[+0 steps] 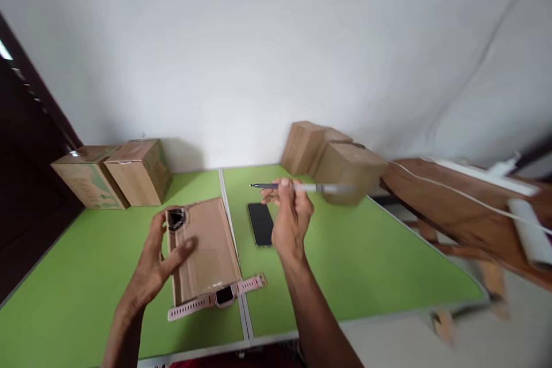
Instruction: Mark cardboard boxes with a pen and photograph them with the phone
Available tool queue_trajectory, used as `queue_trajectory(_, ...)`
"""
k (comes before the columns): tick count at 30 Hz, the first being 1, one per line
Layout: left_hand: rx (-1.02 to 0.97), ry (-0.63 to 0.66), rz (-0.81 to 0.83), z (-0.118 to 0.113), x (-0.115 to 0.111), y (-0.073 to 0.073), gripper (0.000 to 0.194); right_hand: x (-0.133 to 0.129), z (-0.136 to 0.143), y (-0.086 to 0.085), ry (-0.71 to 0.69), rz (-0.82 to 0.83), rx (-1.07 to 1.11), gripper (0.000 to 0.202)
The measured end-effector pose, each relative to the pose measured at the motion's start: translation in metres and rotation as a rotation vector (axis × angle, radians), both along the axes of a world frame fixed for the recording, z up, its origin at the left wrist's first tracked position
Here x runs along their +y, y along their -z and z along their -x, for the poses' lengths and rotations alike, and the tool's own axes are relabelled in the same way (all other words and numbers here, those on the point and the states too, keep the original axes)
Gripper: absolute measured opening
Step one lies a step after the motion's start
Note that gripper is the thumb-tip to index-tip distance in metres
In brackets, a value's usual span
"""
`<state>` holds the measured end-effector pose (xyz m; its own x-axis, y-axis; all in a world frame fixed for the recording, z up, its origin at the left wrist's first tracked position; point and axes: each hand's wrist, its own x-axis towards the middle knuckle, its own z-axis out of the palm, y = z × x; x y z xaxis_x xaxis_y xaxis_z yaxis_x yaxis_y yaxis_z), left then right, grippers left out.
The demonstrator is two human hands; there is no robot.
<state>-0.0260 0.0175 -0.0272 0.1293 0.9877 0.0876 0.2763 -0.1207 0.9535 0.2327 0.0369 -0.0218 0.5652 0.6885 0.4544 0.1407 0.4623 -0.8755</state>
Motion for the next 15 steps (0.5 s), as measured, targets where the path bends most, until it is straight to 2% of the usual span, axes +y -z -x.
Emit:
queue_trajectory(1, 0.0, -0.001, -0.012, 0.002, 0.001, 0.0, 0.077, 0.006, -0.012, 0.003, 0.038, 0.189, -0.141, 0.052)
queue_trajectory(2, 0.002, -0.005, -0.022, 0.004, 0.003, 0.0, 0.076, 0.013, -0.022, 0.007, 0.012, 0.407, -0.303, 0.057)
queue_trajectory(5, 0.044, -0.01, -0.054, 0.009, 0.009, 0.002, 0.08, 0.03, -0.028, 0.03, -0.148, 0.775, -0.521, 0.053)
queue_trajectory(9, 0.059, -0.001, -0.055, 0.009, 0.01, 0.002, 0.083, 0.046, 0.006, 0.062, -0.332, 1.022, -0.685, 0.03)
queue_trajectory(12, 0.043, -0.014, -0.043, 0.005, 0.005, -0.001, 0.076, 0.049, 0.029, 0.076, -0.376, 1.126, -0.777, 0.034)
queue_trajectory(15, 0.051, -0.011, -0.04, 0.002, 0.002, -0.003, 0.071, 0.047, 0.038, 0.081, -0.367, 1.168, -0.828, 0.036)
